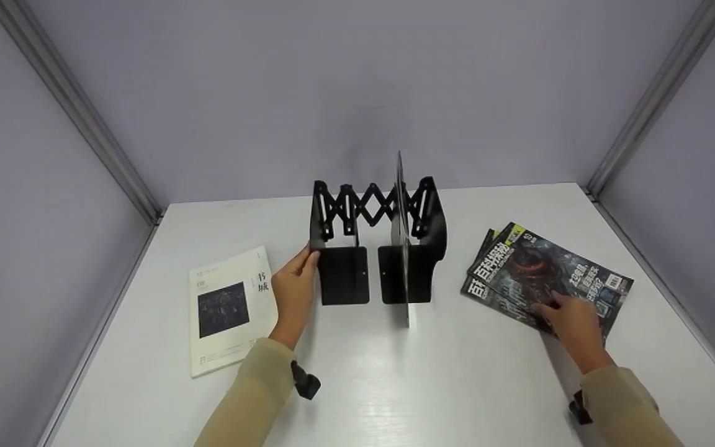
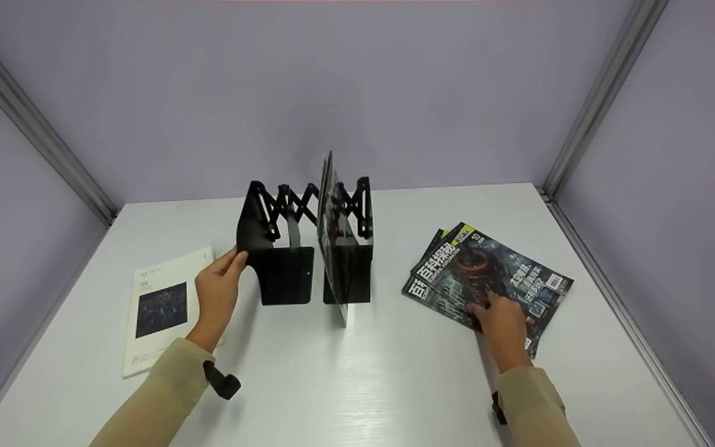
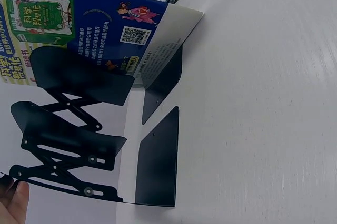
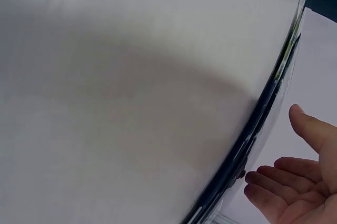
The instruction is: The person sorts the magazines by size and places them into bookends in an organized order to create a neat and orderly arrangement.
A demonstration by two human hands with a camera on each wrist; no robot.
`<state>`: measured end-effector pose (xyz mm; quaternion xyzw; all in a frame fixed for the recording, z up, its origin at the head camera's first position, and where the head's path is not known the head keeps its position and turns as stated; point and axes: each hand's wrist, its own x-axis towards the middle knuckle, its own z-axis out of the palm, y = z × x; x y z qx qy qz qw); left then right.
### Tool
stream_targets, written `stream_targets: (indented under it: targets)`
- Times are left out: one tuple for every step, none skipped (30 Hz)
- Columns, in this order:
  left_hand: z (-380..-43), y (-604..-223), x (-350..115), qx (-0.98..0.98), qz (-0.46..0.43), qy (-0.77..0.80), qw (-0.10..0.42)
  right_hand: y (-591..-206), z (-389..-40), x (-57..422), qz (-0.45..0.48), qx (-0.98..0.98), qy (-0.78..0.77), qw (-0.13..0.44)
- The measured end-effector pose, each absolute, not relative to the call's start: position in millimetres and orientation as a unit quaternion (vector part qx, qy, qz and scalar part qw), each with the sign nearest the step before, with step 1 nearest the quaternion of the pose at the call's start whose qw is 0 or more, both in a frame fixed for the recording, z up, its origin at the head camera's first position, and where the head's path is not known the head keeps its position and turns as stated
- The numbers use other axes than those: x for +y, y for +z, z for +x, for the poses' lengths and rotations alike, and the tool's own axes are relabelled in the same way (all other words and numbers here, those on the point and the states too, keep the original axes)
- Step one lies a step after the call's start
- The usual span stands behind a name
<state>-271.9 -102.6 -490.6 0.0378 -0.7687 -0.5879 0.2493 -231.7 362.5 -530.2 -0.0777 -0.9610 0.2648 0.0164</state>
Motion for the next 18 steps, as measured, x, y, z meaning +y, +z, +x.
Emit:
stream_targets:
  targets:
    - [-271.6, -490.5, -102.5, -0.769, 0.038, -0.587, 0.25, -530.3, -232.1, 362.4, -0.077, -0.962, 0.261, 0.013]
    - [-271.4, -490.4, -102.6, -0.77, 0.037, -0.586, 0.25, -530.5, -232.4, 362.1, -0.077, -0.963, 0.258, 0.01]
    - [-271.0, -490.4, -102.6, -0.771, 0.038, -0.585, 0.249, -531.0, -232.6, 361.7, -0.076, -0.964, 0.254, 0.012]
    - [-270.7, -490.2, -102.8, -0.772, 0.038, -0.584, 0.249, -531.5, -232.8, 361.2, -0.075, -0.965, 0.251, 0.014]
    - [-270.3, -489.9, -102.9, -0.773, 0.038, -0.583, 0.249, -532.0, -233.1, 360.8, -0.074, -0.966, 0.247, 0.015]
    - [-269.8, -489.5, -103.1, -0.774, 0.037, -0.581, 0.249, -532.6, -233.4, 360.4, -0.07, -0.968, 0.242, 0.019]
    - [-269.7, -489.5, -103.3, -0.775, 0.038, -0.58, 0.249, -533.3, -233.6, 359.7, -0.067, -0.969, 0.236, 0.023]
    - [-269.7, -489.7, -103.4, -0.774, 0.039, -0.58, 0.249, -533.8, -233.6, 359.3, -0.065, -0.97, 0.232, 0.023]
    - [-269.7, -489.9, -103.4, -0.774, 0.04, -0.581, 0.248, -534.3, -233.7, 359.0, -0.063, -0.971, 0.229, 0.023]
    - [-269.9, -490.2, -103.4, -0.774, 0.04, -0.581, 0.249, -534.7, -233.9, 358.8, -0.062, -0.972, 0.226, 0.02]
    - [-270.2, -490.3, -103.3, -0.773, 0.039, -0.582, 0.249, -535.0, -234.0, 358.8, -0.062, -0.972, 0.224, 0.015]
    - [-270.5, -490.6, -103.2, -0.774, 0.038, -0.581, 0.249, -535.0, -234.1, 358.8, -0.063, -0.973, 0.221, 0.01]
    - [-270.7, -490.6, -103.1, -0.774, 0.037, -0.58, 0.251, -534.9, -234.3, 358.8, -0.065, -0.973, 0.219, 0.003]
    - [-270.9, -490.5, -103.0, -0.776, 0.035, -0.577, 0.253, -534.8, -234.5, 359.1, -0.067, -0.974, 0.218, -0.005]
    - [-270.9, -490.2, -102.9, -0.777, 0.034, -0.574, 0.255, -534.4, -234.8, 359.4, -0.068, -0.974, 0.216, -0.011]
    - [-271.0, -490.1, -102.8, -0.779, 0.034, -0.57, 0.258, -534.2, -235.0, 359.5, -0.069, -0.974, 0.214, -0.017]
    - [-270.8, -489.8, -102.7, -0.781, 0.034, -0.566, 0.259, -533.8, -235.3, 359.5, -0.07, -0.974, 0.213, -0.021]
    - [-270.7, -489.7, -102.8, -0.783, 0.035, -0.564, 0.261, -533.3, -235.5, 359.5, -0.069, -0.975, 0.212, -0.024]
